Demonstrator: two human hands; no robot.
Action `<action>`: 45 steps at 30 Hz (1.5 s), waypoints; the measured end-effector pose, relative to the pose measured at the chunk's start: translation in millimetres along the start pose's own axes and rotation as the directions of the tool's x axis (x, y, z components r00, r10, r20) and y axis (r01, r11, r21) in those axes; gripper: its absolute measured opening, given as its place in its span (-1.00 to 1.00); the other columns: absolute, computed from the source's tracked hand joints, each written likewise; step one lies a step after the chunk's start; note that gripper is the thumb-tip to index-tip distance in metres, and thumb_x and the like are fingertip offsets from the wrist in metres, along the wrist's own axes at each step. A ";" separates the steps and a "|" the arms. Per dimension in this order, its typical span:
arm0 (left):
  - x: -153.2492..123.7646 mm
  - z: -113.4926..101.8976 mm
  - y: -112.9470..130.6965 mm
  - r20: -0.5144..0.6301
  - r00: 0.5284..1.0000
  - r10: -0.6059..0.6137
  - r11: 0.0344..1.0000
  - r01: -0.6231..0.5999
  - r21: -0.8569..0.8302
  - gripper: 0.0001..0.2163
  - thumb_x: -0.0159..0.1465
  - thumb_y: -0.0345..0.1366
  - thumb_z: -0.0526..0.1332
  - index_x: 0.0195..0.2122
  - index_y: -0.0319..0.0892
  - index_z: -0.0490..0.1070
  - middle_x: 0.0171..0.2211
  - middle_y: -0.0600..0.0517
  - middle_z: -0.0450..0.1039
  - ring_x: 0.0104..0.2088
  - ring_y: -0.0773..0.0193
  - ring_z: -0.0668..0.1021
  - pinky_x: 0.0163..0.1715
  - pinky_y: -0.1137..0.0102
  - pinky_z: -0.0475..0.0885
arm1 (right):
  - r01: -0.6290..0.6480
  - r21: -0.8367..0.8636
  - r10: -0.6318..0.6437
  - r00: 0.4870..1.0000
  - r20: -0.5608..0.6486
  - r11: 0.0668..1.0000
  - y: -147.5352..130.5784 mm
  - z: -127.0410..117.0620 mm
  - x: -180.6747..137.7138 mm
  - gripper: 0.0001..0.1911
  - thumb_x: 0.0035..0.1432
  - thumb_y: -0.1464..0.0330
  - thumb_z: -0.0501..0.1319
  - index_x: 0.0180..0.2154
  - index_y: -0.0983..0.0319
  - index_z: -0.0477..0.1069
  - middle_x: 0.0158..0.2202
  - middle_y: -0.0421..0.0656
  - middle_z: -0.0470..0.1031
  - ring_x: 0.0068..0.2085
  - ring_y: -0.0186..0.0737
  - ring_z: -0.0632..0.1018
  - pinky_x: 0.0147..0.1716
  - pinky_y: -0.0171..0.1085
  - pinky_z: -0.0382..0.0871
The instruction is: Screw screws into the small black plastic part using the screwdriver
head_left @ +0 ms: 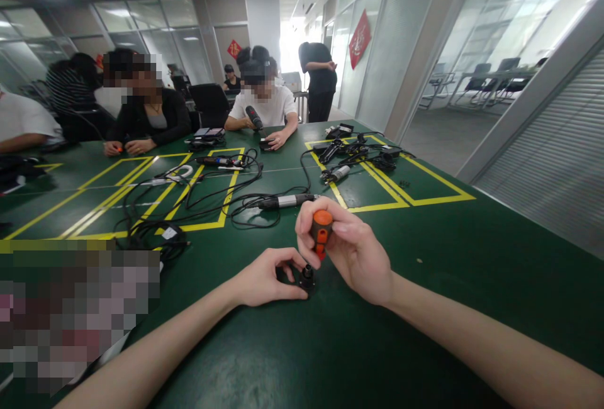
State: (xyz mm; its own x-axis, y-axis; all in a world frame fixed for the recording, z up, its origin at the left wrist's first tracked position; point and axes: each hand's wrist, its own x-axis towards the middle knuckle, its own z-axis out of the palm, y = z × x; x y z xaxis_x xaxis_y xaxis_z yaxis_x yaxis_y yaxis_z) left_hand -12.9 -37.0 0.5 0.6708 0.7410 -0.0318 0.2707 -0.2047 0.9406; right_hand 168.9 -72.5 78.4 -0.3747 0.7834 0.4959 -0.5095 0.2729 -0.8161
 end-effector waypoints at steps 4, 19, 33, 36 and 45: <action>-0.5 -0.1 0.3 0.001 1.000 0.003 1.000 -0.003 0.006 -0.64 0.01 -0.27 0.51 -0.17 -0.22 0.57 -0.20 0.02 0.60 -0.34 0.33 0.52 -0.26 0.39 0.47 | -0.012 0.068 0.013 1.000 -0.020 0.998 -2.3 2.8 -0.5 -0.78 0.23 0.26 0.04 -0.26 0.24 0.37 -0.46 -0.25 0.23 -0.51 -0.33 0.20 -0.55 -0.31 0.05; -0.1 -0.4 1.4 0.002 1.000 -0.004 1.000 0.004 0.008 -0.65 0.02 -0.28 0.51 -0.17 -0.22 0.56 -0.20 0.00 0.58 -0.33 0.32 0.52 -0.24 0.37 0.48 | -0.009 0.072 0.010 1.000 -0.017 0.997 -3.0 1.1 1.8 -0.75 0.28 0.24 0.02 -0.32 0.23 0.37 -0.45 -0.24 0.24 -0.52 -0.34 0.21 -0.56 -0.30 0.06; 0.0 -0.2 1.6 0.014 1.000 0.012 1.000 -0.012 0.001 -0.69 0.04 -0.30 0.50 -0.21 -0.23 0.53 -0.20 0.01 0.57 -0.32 0.32 0.52 -0.24 0.38 0.48 | 0.038 0.007 -0.038 0.999 0.000 0.999 -1.3 -0.1 -0.9 -0.81 0.35 0.28 0.03 -0.24 0.22 0.35 -0.38 -0.23 0.27 -0.44 -0.32 0.22 -0.51 -0.31 0.10; 0.0 -0.2 0.5 0.006 1.000 0.004 1.000 -0.004 0.009 -0.67 0.03 -0.30 0.51 -0.19 -0.22 0.53 -0.21 0.03 0.57 -0.33 0.34 0.51 -0.25 0.39 0.47 | 0.035 -0.001 -0.035 0.999 0.015 0.999 -0.5 0.3 -1.5 -0.81 0.36 0.28 0.04 -0.22 0.22 0.36 -0.37 -0.21 0.27 -0.40 -0.31 0.23 -0.50 -0.32 0.09; 0.0 -0.7 -0.2 0.004 1.000 -0.007 1.000 0.007 0.001 -0.64 0.02 -0.29 0.51 -0.15 -0.22 0.55 -0.22 0.03 0.57 -0.34 0.33 0.51 -0.26 0.38 0.46 | 0.018 0.149 -0.019 1.000 0.003 0.989 -3.4 5.0 0.3 -0.84 0.25 0.24 0.11 -0.23 0.19 0.29 -0.43 -0.29 0.25 -0.49 -0.37 0.16 -0.54 -0.36 0.03</action>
State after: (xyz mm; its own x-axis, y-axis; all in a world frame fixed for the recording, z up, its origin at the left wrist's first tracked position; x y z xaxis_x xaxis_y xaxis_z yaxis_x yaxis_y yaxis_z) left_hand -13.4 -36.5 0.6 0.6714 0.7401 -0.0397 0.2763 -0.2002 0.9400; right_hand 166.6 -76.0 82.8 -0.3671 0.7766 0.5119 -0.6258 0.2009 -0.7537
